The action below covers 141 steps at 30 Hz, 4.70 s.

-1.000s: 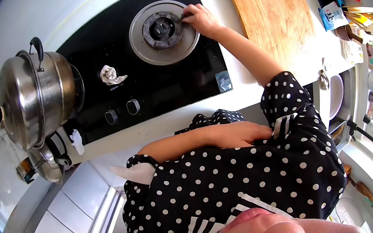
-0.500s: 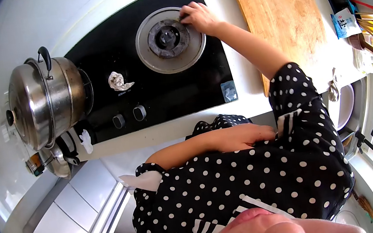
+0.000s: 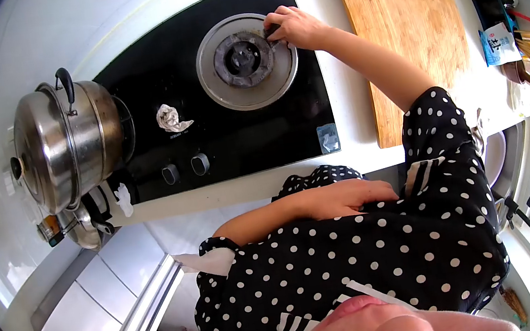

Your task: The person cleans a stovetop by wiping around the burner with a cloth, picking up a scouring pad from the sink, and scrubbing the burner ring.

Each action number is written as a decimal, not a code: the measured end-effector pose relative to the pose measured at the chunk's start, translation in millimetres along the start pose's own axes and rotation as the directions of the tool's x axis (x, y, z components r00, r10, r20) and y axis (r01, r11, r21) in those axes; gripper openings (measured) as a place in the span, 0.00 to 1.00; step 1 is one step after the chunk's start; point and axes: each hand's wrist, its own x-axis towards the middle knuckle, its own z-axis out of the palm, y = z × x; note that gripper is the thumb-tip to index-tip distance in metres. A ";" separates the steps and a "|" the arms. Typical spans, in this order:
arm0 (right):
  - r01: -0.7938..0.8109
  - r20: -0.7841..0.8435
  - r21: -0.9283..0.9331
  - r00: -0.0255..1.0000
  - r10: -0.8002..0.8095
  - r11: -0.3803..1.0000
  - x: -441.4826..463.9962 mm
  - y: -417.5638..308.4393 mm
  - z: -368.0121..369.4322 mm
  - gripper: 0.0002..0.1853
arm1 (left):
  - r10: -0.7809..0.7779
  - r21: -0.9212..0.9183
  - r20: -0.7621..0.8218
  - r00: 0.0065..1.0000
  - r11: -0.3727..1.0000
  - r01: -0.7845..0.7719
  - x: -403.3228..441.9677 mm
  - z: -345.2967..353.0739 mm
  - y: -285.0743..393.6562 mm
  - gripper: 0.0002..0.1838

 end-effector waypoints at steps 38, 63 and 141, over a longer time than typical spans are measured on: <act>0.131 0.098 -0.238 0.989 -0.111 0.962 20.5 12.2 -9.6 0.16 | 0.120 -0.020 -0.073 0.990 0.992 -0.122 -6.2 3.1 -5.4 0.31; 0.053 0.039 -0.248 0.998 -0.045 0.967 31.1 -3.6 -7.9 0.13 | -0.231 -0.618 -0.710 0.665 0.656 -0.433 29.7 -6.7 -40.8 0.32; -0.658 -0.464 0.237 0.569 0.679 0.714 -31.1 -100.4 43.1 0.11 | -0.384 -0.244 0.084 0.919 0.887 0.393 -4.6 51.8 14.7 0.38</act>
